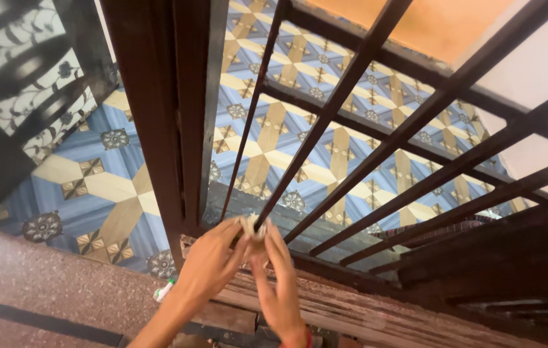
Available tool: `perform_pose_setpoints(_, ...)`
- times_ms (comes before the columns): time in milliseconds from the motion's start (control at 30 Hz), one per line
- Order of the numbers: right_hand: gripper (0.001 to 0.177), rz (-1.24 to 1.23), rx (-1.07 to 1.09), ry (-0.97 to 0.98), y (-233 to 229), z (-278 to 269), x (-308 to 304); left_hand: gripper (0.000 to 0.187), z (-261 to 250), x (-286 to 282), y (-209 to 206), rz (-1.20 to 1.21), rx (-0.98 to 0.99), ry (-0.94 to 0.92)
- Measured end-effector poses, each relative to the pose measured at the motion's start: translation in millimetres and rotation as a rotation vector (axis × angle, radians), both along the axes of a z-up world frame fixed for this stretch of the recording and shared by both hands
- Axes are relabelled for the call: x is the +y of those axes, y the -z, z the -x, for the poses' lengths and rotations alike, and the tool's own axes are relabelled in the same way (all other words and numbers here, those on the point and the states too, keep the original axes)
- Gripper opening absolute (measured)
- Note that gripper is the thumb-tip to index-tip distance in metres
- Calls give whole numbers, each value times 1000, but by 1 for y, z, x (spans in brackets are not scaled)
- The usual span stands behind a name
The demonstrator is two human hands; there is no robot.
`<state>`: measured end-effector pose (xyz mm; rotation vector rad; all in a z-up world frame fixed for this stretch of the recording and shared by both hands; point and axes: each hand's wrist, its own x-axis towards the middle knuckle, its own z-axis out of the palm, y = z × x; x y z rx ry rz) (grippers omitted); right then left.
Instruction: The person wipes a metal gate using a cloth, then rubs the bars by hand.
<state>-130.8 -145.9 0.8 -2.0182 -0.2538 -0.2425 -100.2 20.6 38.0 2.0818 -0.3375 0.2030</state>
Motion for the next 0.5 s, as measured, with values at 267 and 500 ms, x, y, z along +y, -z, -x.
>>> perform_pose_setpoints(267,21,-299,-99,238,61,49,-60,19,37,30,50,117,45,52)
perform_pose_setpoints(500,15,-25,-155,-216,115,59,-93,18,70,10,170,-74,207,515)
